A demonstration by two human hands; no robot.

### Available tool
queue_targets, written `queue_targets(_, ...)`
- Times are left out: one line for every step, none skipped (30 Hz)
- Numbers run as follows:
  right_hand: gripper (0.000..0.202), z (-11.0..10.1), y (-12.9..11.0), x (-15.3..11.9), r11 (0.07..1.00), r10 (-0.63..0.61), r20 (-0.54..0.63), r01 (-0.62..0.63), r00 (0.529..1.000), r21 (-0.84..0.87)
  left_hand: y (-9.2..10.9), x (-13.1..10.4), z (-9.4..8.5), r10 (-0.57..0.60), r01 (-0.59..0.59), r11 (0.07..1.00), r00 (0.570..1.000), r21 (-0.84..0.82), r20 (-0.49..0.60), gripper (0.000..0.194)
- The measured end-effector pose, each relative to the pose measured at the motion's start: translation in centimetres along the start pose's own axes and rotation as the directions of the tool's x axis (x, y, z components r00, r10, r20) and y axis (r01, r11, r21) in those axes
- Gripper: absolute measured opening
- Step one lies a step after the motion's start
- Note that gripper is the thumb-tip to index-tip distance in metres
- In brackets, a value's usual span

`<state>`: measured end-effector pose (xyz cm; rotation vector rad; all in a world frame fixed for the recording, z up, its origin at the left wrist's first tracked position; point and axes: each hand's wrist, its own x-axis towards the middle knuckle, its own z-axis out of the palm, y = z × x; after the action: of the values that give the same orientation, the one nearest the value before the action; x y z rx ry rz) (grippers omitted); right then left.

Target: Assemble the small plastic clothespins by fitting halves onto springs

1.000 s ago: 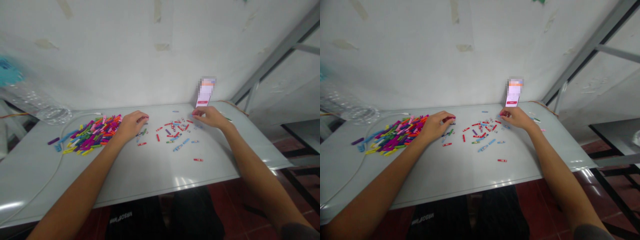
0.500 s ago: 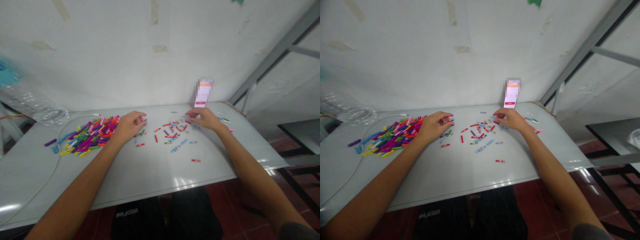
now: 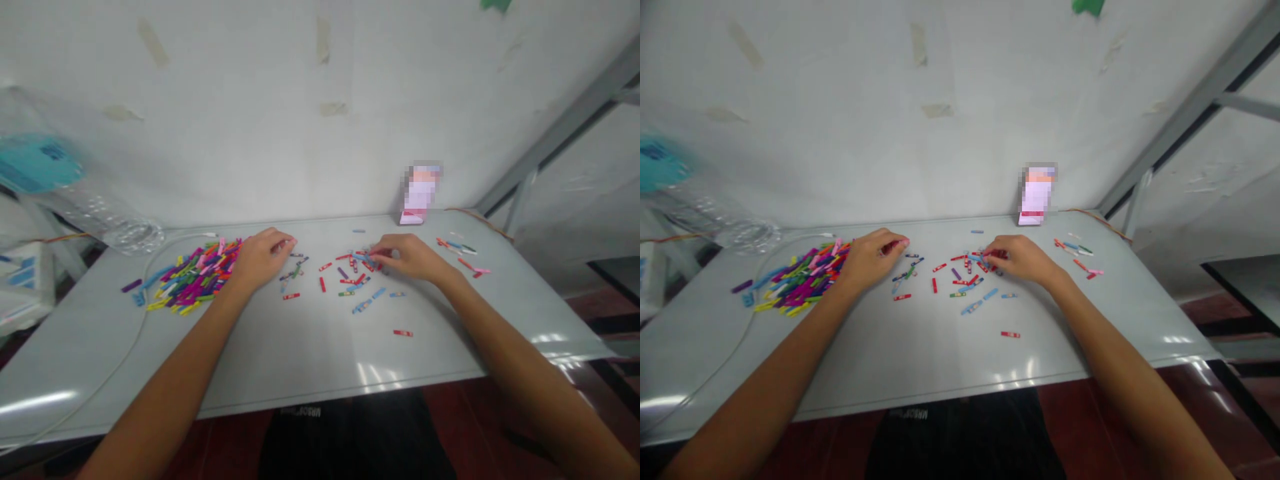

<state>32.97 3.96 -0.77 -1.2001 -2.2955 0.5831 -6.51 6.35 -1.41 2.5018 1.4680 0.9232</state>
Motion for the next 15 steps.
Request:
queue_targets(0.024,0.1,0.0,0.0,1.0,-0.001,-0.004,0.0,1.0,-0.006,-0.1,0.0,-0.2,-0.02,0.02,1.0,1.0,0.016,-0.012,0.034)
queue_targets(0.024,0.2,0.0,0.0,1.0,0.004,-0.012,-0.004,1.0,-0.012,-0.3,0.0,-0.3,-0.039,0.039,0.999,0.999,0.029,-0.019,0.035)
queue_targets(0.024,0.3,0.2,0.0,1.0,0.01,-0.02,-0.011,1.0,-0.017,-0.5,0.1,-0.4,-0.056,0.057,0.997,0.998,0.043,-0.024,0.034)
queue_targets(0.025,0.3,0.4,0.0,1.0,0.015,-0.026,-0.016,1.0,-0.019,-0.7,0.1,-0.4,-0.07,0.072,0.996,0.997,0.058,-0.027,0.034)
queue_targets(0.025,0.4,0.6,0.0,1.0,0.017,-0.035,-0.018,0.999,-0.017,-1.1,0.1,-0.4,-0.08,0.081,0.994,0.996,0.074,-0.028,0.034)
queue_targets(0.026,0.4,0.8,0.0,1.0,0.017,-0.047,-0.017,0.999,-0.012,-1.4,0.1,-0.3,-0.086,0.088,0.992,0.996,0.095,-0.03,0.034)
queue_targets(0.027,0.5,1.0,0.0,1.0,0.015,-0.062,-0.015,0.998,-0.005,-1.7,0.2,-0.2,-0.089,0.091,0.989,0.996,0.119,-0.028,0.034)
queue_targets(0.028,0.5,1.1,0.0,1.0,0.013,-0.079,-0.013,0.997,0.001,-2.0,0.2,-0.1,-0.092,0.094,0.986,0.996,0.14,-0.022,0.035)
queue_targets(0.028,0.5,1.2,0.0,1.0,0.012,-0.098,-0.011,0.995,0.006,-2.3,0.2,0.0,-0.098,0.1,0.983,0.995,0.155,-0.018,0.036)
queue_targets(0.029,0.4,1.2,0.1,1.0,0.011,-0.115,-0.01,0.993,0.011,-2.4,0.2,0.1,-0.102,0.103,0.981,0.995,0.163,-0.016,0.037)
queue_targets(0.03,0.4,1.1,0.1,1.0,0.011,-0.128,-0.009,0.992,0.013,-2.5,0.3,0.3,-0.105,0.106,0.98,0.994,0.166,-0.017,0.038)
queue_targets(0.03,0.4,1.0,0.1,1.0,0.009,-0.139,-0.008,0.99,0.009,-2.5,0.3,0.4,-0.106,0.108,0.98,0.994,0.166,-0.019,0.039)
queue_targets(0.03,0.4,0.9,0.1,1.0,0.003,-0.148,-0.003,0.989,0.0,-2.5,0.3,0.5,-0.106,0.108,0.98,0.994,0.166,-0.018,0.04)
queue_targets(0.03,0.4,0.7,0.1,1.0,-0.006,-0.156,0.004,0.988,-0.013,-2.4,0.4,0.5,-0.107,0.108,0.98,0.994,0.17,-0.016,0.041)
queue_targets(0.029,0.4,0.6,0.1,0.999,-0.016,-0.165,0.011,0.986,-0.03,-2.4,0.4,0.6,-0.108,0.109,0.978,0.994,0.18,-0.013,0.042)
